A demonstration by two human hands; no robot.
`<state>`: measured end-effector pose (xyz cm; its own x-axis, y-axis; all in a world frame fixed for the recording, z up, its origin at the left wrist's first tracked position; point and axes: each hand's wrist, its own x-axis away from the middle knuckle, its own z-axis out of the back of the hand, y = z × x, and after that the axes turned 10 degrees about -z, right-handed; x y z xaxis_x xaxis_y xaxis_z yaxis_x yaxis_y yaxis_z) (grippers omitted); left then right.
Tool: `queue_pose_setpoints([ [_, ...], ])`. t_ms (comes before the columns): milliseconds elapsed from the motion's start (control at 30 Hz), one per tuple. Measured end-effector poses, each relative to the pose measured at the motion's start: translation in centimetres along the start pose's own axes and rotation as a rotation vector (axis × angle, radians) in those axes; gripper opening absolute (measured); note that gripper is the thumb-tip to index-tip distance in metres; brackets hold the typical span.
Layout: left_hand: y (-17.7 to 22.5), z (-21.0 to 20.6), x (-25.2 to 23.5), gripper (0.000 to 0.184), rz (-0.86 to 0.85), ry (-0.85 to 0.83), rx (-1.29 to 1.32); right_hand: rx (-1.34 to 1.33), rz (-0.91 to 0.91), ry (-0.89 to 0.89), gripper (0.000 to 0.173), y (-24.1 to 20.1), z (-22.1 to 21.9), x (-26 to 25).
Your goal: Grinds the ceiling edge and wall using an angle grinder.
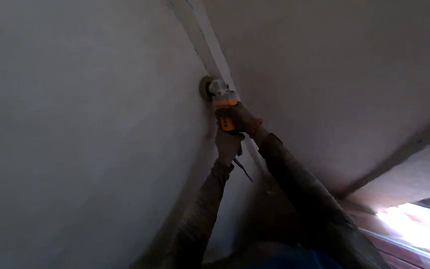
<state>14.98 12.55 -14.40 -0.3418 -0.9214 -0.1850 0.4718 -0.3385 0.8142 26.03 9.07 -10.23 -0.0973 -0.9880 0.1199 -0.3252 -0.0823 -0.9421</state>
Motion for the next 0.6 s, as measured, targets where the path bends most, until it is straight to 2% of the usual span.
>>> queue_pose_setpoints([
  [100, 1.9, 0.8, -0.8, 0.064, -0.050, 0.029, -0.018, 0.012, 0.052, 0.010, 0.037, -1.4, -0.2, -0.9],
  [200, 5.4, 3.5, -2.3, 0.076, -0.170, 0.119, -0.009, -0.045, 0.175, -0.032, 0.035, -6.6, -1.4, -6.1],
  [300, 7.8, 6.0, -3.0, 0.076, -0.248, 0.157, 0.011, -0.028, 0.238, -0.006, 0.034, -11.3, -3.4, -6.4],
  [367, 7.5, 6.2, -3.1, 0.074, -0.255, 0.160, 0.047, -0.017, 0.246, 0.002, 0.039, -11.9, -3.9, -6.0],
  [433, 5.7, 5.1, -2.6, 0.080, -0.232, 0.145, 0.087, -0.007, 0.249, 0.017, 0.037, -9.6, -3.3, -5.6],
  [500, 3.2, 3.1, -1.4, 0.081, -0.186, 0.123, 0.019, -0.009, 0.220, -0.001, 0.034, -4.7, -1.8, -5.2],
  [600, -2.0, 0.1, 1.5, 0.070, 0.015, -0.062, -0.084, -0.015, 0.036, 0.036, 0.037, 3.8, 0.1, -3.8],
])
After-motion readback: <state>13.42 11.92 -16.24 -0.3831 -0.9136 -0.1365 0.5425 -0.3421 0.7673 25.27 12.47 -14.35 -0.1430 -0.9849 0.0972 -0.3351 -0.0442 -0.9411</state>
